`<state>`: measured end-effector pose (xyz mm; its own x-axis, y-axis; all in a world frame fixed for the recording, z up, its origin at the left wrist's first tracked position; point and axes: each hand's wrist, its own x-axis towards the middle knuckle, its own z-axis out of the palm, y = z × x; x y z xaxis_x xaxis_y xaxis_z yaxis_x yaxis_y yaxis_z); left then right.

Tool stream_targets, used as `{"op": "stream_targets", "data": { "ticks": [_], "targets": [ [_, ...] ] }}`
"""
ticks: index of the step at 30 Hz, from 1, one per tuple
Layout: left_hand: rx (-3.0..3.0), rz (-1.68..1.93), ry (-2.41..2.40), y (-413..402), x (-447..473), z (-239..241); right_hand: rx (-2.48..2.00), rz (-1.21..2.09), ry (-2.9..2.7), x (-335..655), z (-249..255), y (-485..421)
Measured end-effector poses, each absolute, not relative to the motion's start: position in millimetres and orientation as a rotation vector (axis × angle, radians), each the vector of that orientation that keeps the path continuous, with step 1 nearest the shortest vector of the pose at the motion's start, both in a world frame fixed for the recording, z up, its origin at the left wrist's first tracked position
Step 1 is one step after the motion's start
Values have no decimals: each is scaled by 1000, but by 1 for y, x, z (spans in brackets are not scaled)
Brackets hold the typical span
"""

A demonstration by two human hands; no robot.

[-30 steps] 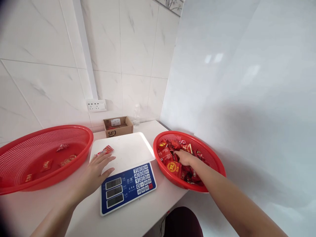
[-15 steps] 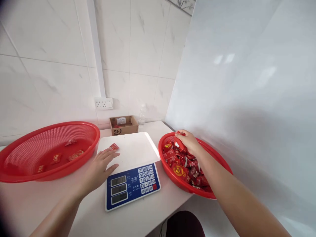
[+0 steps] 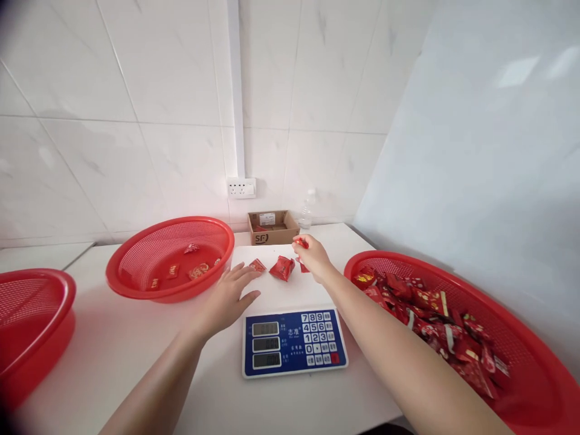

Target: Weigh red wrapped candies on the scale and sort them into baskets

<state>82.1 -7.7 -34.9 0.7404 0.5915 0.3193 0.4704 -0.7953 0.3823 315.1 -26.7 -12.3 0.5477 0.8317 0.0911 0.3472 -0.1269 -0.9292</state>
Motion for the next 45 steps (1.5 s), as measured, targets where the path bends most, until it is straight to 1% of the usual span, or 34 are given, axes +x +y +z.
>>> {"op": "stream_targets", "data": {
  "ticks": [3,6,9,12,14,18,20,23,28,31,32,33,35,37,38,40,42,45],
  "targets": [
    [2666,616,814,-7,82,-37,-1759,543,-990,321,-7,-34],
    [2653,627,825,-7,82,-37,-1944,469,-1097,328,-3,-46],
    [2635,652,838,-6,81,-34,-2095,340,-1450,330,-3,-56],
    [2632,677,840,-5,80,-33,-2057,123,-1905,324,-9,-59],
    [2636,684,839,-6,80,-33,-2085,51,-2073,318,-15,-58],
    [2648,690,806,-8,82,-35,-2138,21,-2046,312,-25,-51],
    [2648,691,782,-10,83,-36,-2047,67,-1951,311,-23,-48],
    [2630,670,787,-13,86,-36,-1888,218,-1817,308,-12,-49],
    [2607,681,810,-15,90,-36,-1986,697,-1410,298,8,-53],
    [2605,704,796,-16,89,-36,-1940,924,-1377,300,9,-54],
    [2614,701,792,-16,89,-36,-1959,915,-1432,302,8,-54],
    [2629,688,790,-16,89,-36,-2007,830,-1501,304,7,-53],
    [2675,627,804,-16,88,-37,-2108,504,-1618,306,4,-53],
    [2723,556,857,-14,88,-38,-2062,229,-1713,305,0,-55],
    [2740,534,898,-13,89,-39,-2007,190,-1775,302,-1,-56],
    [2757,510,992,-12,89,-41,-1959,249,-1929,294,-6,-60],
    [2760,487,1036,-11,90,-41,-2019,298,-2062,286,-12,-63],
    [2730,429,965,-12,89,-38,-2118,264,-2111,285,-19,-61]
  ]
}}
